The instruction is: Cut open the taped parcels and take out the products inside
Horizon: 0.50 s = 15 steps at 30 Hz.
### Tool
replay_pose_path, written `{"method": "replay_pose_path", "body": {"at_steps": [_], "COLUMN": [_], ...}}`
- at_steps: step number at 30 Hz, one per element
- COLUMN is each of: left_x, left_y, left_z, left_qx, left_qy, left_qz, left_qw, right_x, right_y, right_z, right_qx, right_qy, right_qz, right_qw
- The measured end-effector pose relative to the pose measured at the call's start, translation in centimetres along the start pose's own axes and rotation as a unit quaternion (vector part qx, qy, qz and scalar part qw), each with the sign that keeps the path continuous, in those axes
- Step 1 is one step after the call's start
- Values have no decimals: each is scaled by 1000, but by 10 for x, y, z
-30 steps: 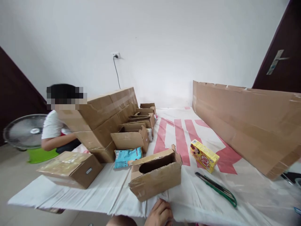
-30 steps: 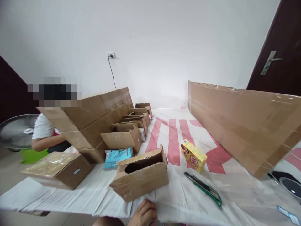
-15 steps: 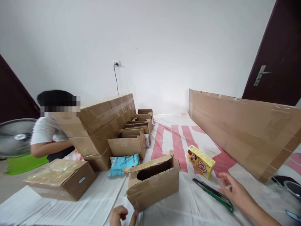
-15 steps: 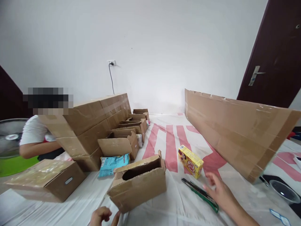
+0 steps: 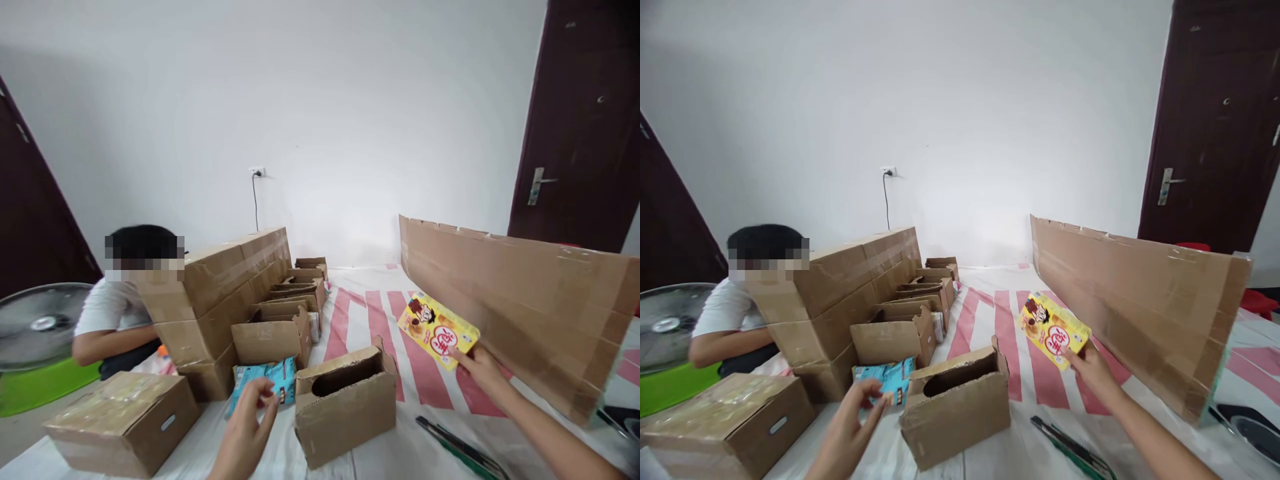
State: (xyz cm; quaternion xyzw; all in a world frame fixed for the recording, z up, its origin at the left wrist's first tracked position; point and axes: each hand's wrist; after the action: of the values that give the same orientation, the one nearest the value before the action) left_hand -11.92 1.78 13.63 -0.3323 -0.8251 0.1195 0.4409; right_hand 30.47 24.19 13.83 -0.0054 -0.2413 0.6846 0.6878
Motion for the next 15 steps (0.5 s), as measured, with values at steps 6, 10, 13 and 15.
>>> {"method": "replay_pose_path", "body": {"at_steps": [6, 10, 13, 15], "left_x": [125, 174, 178, 165], "left_y": [29, 80, 83, 65], "left_z": [-98, -118, -117, -116], "left_qx": [-272, -330, -350, -355], "left_qy": [-31, -50, -56, -48], "left_qz": [169, 170, 164, 169], "left_qw": [947, 927, 920, 918], "right_x": [60, 80, 77, 69], "right_y": [46, 94, 105, 94], "right_z": [117, 164, 174, 168], "right_qx": [100, 112, 126, 143], "right_qy": [-63, -71, -79, -90], "right_qz": [168, 242, 249, 246], "right_qw": [979, 961, 957, 954]}}
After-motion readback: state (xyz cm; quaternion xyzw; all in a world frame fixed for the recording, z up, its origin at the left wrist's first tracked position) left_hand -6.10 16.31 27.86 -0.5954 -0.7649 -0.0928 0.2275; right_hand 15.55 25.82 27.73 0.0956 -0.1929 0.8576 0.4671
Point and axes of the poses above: each hand's wrist, its own x-axis towards the middle knuckle, its own y-axis out of the palm, z = x × y, and after that the axes turned 5 degrees about -z, right-handed
